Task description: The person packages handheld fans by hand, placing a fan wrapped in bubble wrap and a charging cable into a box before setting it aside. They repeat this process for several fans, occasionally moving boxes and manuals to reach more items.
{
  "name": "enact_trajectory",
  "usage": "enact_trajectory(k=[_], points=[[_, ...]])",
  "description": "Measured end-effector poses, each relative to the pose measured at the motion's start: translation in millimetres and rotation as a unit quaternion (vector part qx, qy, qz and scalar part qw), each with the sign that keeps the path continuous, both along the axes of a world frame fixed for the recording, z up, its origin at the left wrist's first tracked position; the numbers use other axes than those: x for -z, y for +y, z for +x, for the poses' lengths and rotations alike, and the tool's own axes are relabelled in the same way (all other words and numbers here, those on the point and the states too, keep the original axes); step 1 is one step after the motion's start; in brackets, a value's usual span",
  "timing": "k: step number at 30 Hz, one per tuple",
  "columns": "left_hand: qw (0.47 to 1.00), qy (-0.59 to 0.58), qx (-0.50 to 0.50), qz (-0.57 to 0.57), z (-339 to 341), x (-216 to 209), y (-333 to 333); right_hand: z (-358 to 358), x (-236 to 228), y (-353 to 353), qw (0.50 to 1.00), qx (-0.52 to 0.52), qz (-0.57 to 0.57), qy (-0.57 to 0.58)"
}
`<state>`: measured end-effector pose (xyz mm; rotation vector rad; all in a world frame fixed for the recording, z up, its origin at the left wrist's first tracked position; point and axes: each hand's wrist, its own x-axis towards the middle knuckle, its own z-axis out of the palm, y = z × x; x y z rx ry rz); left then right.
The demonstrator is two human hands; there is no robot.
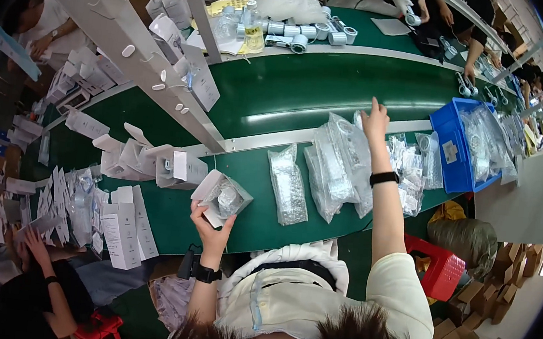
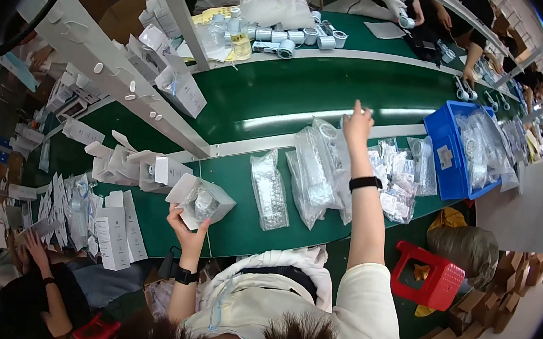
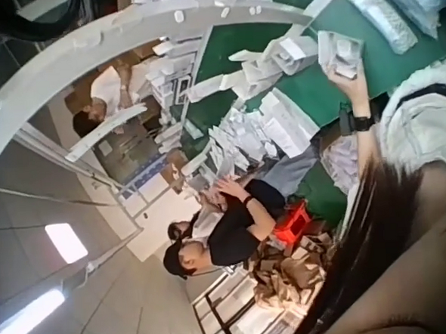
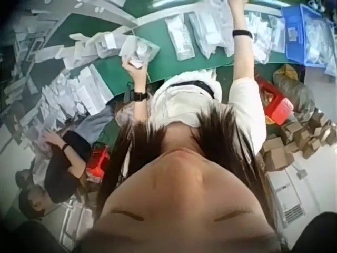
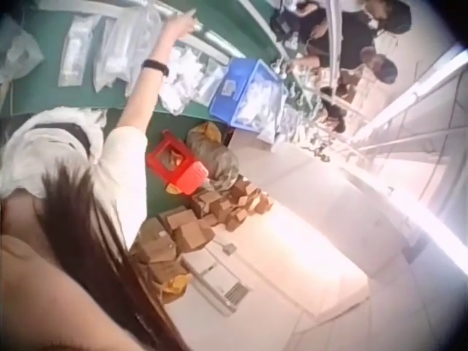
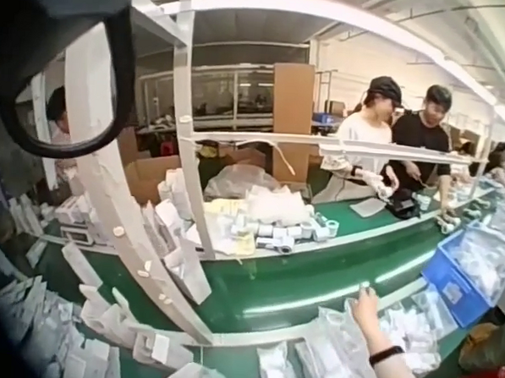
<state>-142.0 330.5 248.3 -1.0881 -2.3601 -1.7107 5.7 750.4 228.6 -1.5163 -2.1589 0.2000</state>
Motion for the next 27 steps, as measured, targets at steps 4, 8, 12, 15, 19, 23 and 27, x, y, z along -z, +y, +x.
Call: enact_trajectory(k=[4,8,12,15,19,23,27], points=[[0.993,0.018,-0.035,-0.112,14,-51,-2,40,75,69,0.958,-0.041,-0.223,-0.178],[0.985,-0.006,-0.052,-0.166,14,-71,5,56,84,66,0.955,-0.107,-0.192,-0.198],[0.986,-0.049,-0.08,-0.139,6,-72,11,21,-42,-7,0.965,-0.221,0.033,0.136],[0.988,-0.059,-0.082,-0.119,2,-70,16,-12,-115,-117,0.873,-0.328,-0.044,0.359],[0.99,-0.074,-0.055,-0.109,-1,-71,28,-47,-101,-228,0.735,-0.548,-0.019,0.398],[0.986,-0.105,-0.039,-0.123,-3,-71,30,-58,-79,-254,0.735,-0.644,0.027,0.212],[0.988,-0.103,-0.04,-0.104,-8,-62,25,-54,-80,-254,0.716,-0.692,0.083,0.04]])
